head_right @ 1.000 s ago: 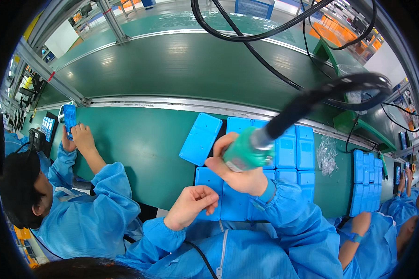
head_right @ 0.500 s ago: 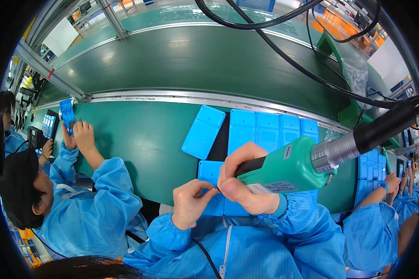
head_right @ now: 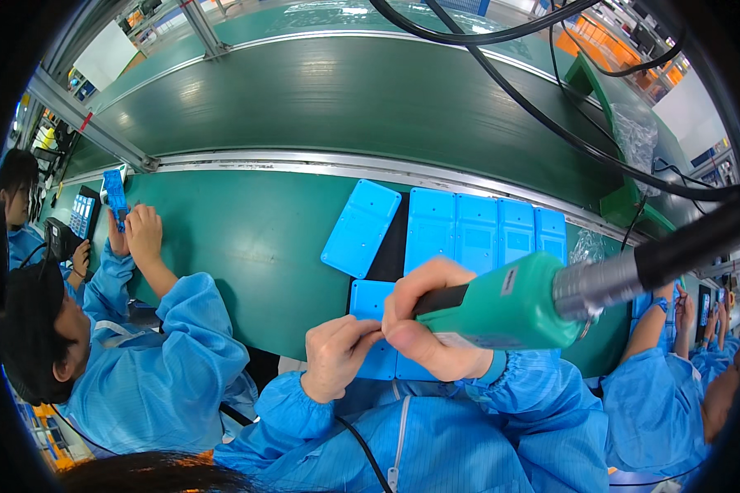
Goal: Using an electric screwdriver to drive screws into blue plastic housings on an assembly line.
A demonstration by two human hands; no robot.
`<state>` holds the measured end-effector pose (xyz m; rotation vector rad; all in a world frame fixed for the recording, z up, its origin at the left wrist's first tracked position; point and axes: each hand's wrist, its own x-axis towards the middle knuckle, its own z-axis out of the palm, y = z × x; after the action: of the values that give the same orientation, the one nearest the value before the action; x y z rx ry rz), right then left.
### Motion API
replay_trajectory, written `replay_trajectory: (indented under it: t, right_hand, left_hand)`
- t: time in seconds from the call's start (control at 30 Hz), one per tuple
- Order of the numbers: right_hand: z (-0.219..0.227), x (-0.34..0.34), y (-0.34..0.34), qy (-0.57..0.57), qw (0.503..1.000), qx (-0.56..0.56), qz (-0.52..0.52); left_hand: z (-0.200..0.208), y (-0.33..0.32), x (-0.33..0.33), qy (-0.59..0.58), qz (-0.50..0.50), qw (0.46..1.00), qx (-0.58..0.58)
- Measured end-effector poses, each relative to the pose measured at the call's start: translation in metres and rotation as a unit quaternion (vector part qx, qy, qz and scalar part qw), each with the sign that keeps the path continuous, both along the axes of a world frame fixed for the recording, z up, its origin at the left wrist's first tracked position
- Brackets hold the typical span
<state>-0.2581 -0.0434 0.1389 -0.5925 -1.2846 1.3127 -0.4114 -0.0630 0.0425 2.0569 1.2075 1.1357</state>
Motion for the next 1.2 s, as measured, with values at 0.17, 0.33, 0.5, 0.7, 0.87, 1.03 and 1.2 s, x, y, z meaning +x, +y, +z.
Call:
replay_trajectory:
  t: [0.17, 0.33, 0.5, 0.7, 0.87, 1.03, 1.2]
  right_hand:
    - [0.002, 0.0, 0.004, 0.051, 0.998, -0.027, 0.01]
    - [0.002, -0.001, 0.004, 0.04, 0.999, -0.015, 0.005]
    - [-0.001, -0.004, 0.004, 0.029, 0.999, -0.013, 0.004]
    - [-0.002, -0.004, 0.004, 0.007, 1.0, 0.0, 0.003]
    - [-0.004, -0.007, 0.018, 0.008, 0.999, 0.031, 0.0]
    - [-0.011, -0.017, 0.037, 0.035, 0.998, 0.036, -0.045]
    - [-0.027, -0.024, 0.046, -0.099, 0.99, 0.082, -0.064]
  left_hand:
    - [0.004, 0.001, -0.002, -0.041, -0.001, 0.998, -0.039]
    - [0.005, 0.004, -0.001, -0.027, 0.005, 0.999, -0.023]
    - [0.005, 0.005, -0.001, -0.007, -0.001, 1.0, -0.011]
    - [0.008, 0.004, -0.002, -0.002, -0.008, 1.0, 0.016]
    - [0.024, 0.001, -0.022, -0.433, -0.015, 0.742, -0.511]
    - [0.019, -0.015, -0.02, -0.463, -0.164, 0.627, -0.604]
    - [0.008, -0.011, -0.009, -0.433, -0.164, 0.679, -0.57]
